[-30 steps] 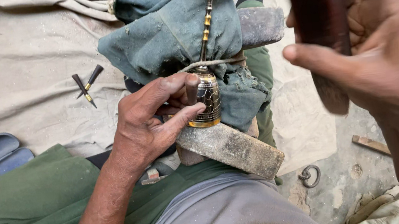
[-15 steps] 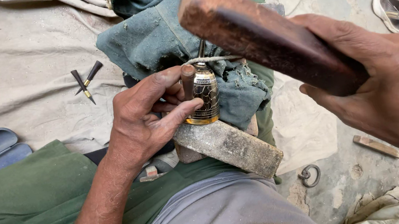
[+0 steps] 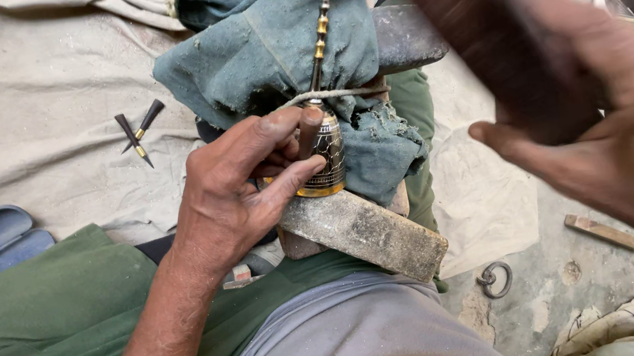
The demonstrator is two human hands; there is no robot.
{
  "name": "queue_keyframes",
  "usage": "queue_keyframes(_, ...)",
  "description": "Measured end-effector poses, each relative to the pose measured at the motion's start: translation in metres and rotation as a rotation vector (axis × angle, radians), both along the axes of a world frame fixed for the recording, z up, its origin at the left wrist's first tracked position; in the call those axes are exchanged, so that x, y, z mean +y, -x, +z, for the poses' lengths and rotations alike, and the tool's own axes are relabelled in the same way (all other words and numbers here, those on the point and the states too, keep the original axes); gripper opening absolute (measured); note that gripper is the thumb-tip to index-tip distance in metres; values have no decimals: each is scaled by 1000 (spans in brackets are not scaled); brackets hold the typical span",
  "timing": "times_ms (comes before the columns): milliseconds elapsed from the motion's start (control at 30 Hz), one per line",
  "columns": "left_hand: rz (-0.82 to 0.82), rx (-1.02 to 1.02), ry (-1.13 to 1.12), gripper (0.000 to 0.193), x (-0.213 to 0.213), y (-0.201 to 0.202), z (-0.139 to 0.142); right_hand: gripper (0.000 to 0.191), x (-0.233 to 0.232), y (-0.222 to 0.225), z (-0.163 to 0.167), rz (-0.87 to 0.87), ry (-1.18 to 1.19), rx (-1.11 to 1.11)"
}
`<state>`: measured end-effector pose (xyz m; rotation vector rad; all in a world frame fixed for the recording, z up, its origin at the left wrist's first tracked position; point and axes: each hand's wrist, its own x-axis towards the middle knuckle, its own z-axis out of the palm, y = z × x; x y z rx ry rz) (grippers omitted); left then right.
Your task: The person sits on the floor with an engraved brass vessel braced on a brick and cloth pad, holds a small punch against the vessel's surface, and repeatedly strikes the punch with a wooden mallet, repositioning the punch to work the pattern around the object.
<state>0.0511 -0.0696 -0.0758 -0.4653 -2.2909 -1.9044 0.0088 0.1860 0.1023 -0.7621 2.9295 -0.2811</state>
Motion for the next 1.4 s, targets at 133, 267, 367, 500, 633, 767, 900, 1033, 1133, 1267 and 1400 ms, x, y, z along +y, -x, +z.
queue_keyframes(133, -2, 32, 53, 50, -1, 5, -1, 74, -2, -8, 2, 15, -91, 1)
queue_keyframes(267, -23, 66, 35, 38, -1, 4, -2, 71, 1, -15, 1, -63, -135, -99)
queue_keyframes(367, 14, 116, 13, 39, 3, 0, 2, 69, 9, -18, -4, -41, -10, -53)
queue_keyframes(500, 6, 41, -39, 39, 13, -5, 15, 68, 24, -17, -11, -139, 248, -33)
queue_keyframes(633, 4, 5, -40, 38, 20, -6, 25, 67, 42, -18, -28, -123, 358, -3)
queue_keyframes(767, 138, 2, -33, 40, 23, -7, 27, 64, 59, -27, -58, -255, 537, -74)
queue_keyframes(900, 78, -82, -6, 40, 27, -8, 27, 53, 70, -31, -78, -391, 542, -168)
queue_keyframes(1033, 21, -8, 193, 39, 33, -3, 34, 72, 73, -32, -73, -326, 369, -106)
queue_keyframes(1133, -1, 44, 237, 39, 37, 1, 40, 73, 73, -33, -61, -157, 360, -29)
queue_keyframes(1267, 6, 46, 272, 39, 40, 4, 46, 69, 72, -33, -49, -183, 260, -51)
queue_keyframes(1400, 15, 50, 310, 38, 41, 3, 46, 74, 66, -29, -41, -226, 320, -35)
